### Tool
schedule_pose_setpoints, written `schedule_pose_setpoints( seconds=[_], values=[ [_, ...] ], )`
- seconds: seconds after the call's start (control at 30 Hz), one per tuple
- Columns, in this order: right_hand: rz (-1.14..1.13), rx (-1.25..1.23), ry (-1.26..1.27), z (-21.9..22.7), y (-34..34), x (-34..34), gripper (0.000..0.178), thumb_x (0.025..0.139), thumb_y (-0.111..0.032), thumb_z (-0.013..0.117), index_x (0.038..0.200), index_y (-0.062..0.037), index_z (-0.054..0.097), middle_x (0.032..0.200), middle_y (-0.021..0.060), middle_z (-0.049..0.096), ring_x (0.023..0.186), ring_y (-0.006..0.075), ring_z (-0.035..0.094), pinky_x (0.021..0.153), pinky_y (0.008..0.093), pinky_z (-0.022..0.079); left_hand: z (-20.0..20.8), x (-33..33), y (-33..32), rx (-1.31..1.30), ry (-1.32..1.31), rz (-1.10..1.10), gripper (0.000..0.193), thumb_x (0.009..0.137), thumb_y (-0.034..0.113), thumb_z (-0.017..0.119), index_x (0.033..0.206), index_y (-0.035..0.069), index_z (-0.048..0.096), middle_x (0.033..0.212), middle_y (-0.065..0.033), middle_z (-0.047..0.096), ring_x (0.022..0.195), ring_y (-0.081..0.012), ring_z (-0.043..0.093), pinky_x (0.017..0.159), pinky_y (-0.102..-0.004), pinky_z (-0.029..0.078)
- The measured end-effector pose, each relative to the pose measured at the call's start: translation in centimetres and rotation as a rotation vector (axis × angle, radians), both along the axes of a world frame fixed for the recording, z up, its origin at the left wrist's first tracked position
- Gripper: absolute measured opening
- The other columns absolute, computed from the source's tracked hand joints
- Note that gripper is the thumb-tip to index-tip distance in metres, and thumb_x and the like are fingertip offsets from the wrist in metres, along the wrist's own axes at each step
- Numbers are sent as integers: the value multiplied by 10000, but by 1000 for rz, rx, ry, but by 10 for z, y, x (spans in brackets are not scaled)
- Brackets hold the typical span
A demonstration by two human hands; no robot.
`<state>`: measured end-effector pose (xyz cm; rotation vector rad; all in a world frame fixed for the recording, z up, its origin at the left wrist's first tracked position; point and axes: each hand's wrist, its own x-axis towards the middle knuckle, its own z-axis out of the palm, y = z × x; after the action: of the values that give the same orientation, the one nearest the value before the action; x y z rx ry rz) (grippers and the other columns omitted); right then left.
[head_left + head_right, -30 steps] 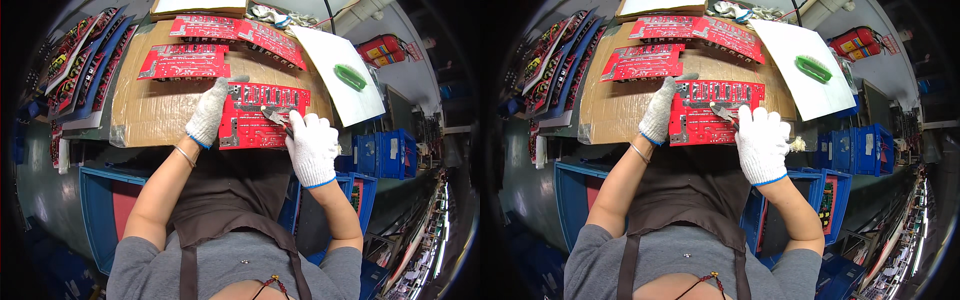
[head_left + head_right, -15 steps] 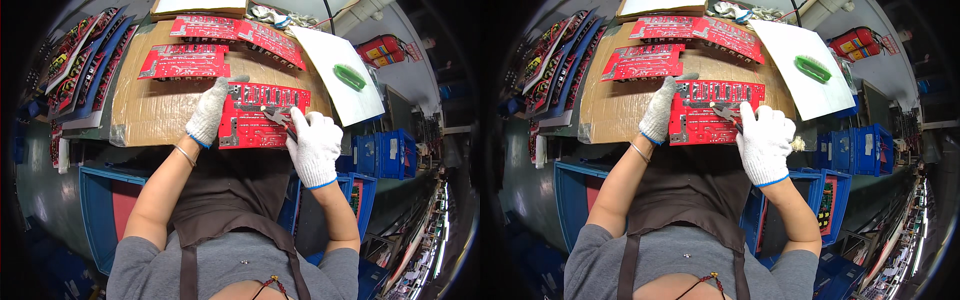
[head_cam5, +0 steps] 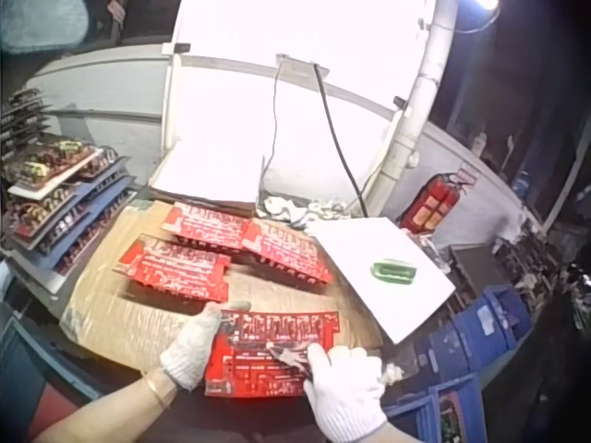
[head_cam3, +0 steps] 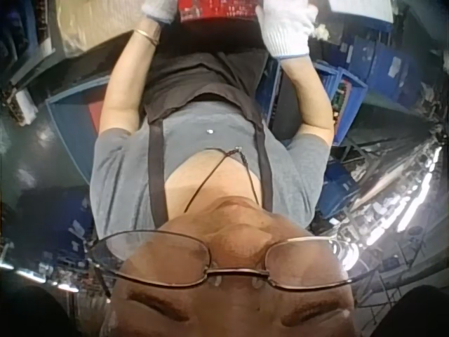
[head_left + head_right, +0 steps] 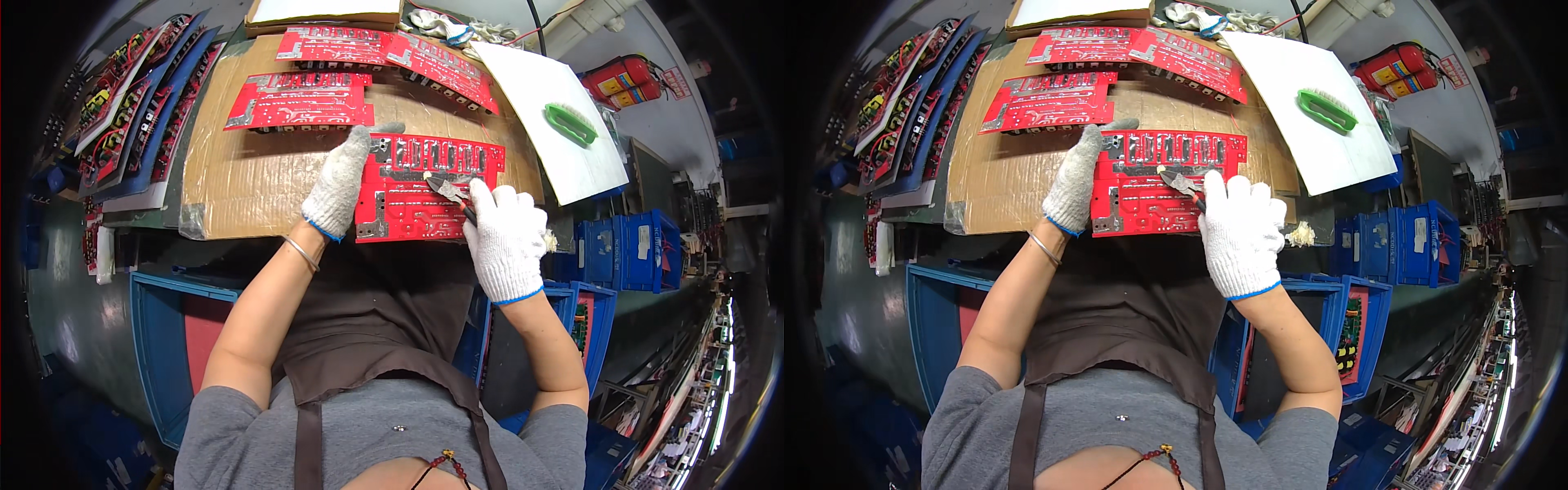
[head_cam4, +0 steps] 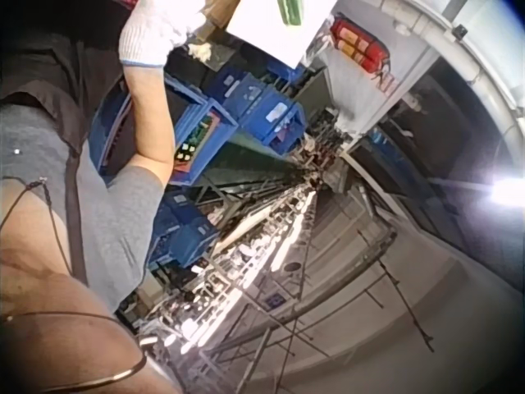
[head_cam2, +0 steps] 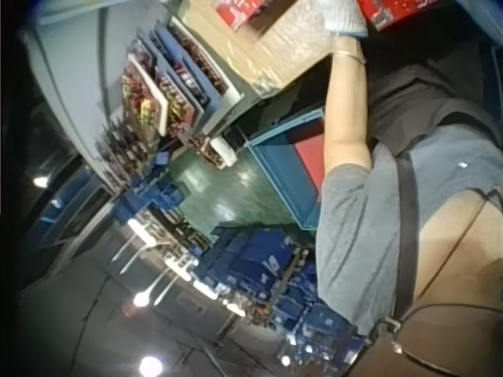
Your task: The person is using pliers to trim components on printed circuit boards and organizing them into crates at a factory workstation.
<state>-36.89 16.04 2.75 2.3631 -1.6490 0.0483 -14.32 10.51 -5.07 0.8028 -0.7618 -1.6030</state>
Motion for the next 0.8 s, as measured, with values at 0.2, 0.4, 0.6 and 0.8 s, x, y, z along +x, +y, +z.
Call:
schedule_pose_setpoints(
  seconds=[0.2,0.4,0.6,0.8],
  values=[
    [9,26,-91,-7,-2,-8,586,775,-218,839,1313,-145,621,1029,91,602,977,301,589,829,443,447,-4,1,-2,-6,-15,-20,647,1121,513,374,1435,-23,559,1275,-144,694,1115,-185,699,980,-368,595],
    [46,-25,-117,5,-1,-8,635,743,-206,853,1333,-139,627,1072,96,620,1013,303,595,856,451,440,1,0,1,-10,-11,6,645,1117,512,404,1409,-31,595,1207,-130,723,1049,-151,704,962,-326,585],
    [119,-139,-44,5,-7,-5,606,724,-210,830,1293,-130,637,1039,86,579,1001,281,565,831,457,404,3,-1,2,-11,-15,4,651,1118,516,394,1411,-31,592,1215,-132,719,1059,-154,702,969,-330,583],
    [28,-34,-7,4,-3,0,629,742,-203,851,1327,-134,632,1079,106,604,1000,300,585,851,455,423,2,2,1,-4,-26,-16,640,1124,509,365,1429,-15,570,1275,-138,696,1111,-180,699,987,-365,589]
  ],
)
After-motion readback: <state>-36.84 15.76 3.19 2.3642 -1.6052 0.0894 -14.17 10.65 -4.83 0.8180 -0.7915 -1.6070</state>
